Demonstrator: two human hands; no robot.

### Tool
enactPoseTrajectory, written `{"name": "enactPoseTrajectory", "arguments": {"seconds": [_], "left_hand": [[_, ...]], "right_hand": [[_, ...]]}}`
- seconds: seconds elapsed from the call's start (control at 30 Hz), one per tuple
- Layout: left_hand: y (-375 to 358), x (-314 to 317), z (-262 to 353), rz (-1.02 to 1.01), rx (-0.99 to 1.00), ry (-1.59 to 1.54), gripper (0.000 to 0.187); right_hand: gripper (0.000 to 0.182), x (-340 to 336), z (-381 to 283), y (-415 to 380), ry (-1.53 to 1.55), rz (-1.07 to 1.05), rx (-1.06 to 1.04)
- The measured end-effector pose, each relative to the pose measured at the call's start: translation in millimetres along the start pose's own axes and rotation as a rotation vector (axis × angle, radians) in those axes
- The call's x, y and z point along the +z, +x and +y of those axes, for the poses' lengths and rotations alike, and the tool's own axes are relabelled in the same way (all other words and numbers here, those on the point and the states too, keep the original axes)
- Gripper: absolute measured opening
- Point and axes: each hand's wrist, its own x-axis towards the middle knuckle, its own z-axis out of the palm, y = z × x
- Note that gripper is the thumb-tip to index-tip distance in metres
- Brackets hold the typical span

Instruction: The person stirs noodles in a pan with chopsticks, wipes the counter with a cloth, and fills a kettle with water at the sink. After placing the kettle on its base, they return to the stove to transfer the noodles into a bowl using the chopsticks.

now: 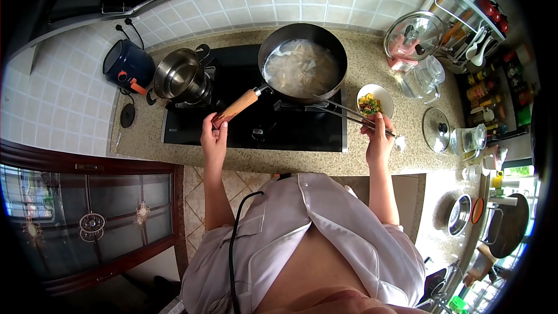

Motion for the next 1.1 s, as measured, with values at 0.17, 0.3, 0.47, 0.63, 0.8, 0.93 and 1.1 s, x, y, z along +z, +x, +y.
{"name": "enactPoseTrajectory", "arguments": {"seconds": [0.17, 0.3, 0.47, 0.63, 0.8, 0.93, 1.1], "left_hand": [[0, 1, -2, -0.004, 0.008, -0.002, 0.032], [0, 0, 1, -0.003, 0.0, -0.018, 0.033], [-1, -1, 2, -0.008, 0.007, -0.01, 0.034], [-2, -2, 4, -0.012, -0.003, -0.02, 0.034], [0, -4, -3, -0.036, -0.016, -0.072, 0.034], [-1, -7, -1, -0.051, -0.021, -0.082, 0.034], [1, -11, -2, -0.105, 0.015, -0.097, 0.034]], "right_hand": [[0.024, -1, 1, 0, -0.002, -0.018, 0.008], [0.024, 2, 0, 0, -0.005, -0.011, -0.002], [0.025, 6, -2, -2, -0.016, -0.02, 0.003], [0.025, 11, 0, -2, -0.018, -0.023, -0.001], [0.025, 17, 0, -1, -0.001, -0.007, -0.013], [0.025, 23, -2, -2, 0.02, 0.015, -0.02], [0.026, 30, 0, -1, 0.007, 0.032, -0.04]]}}
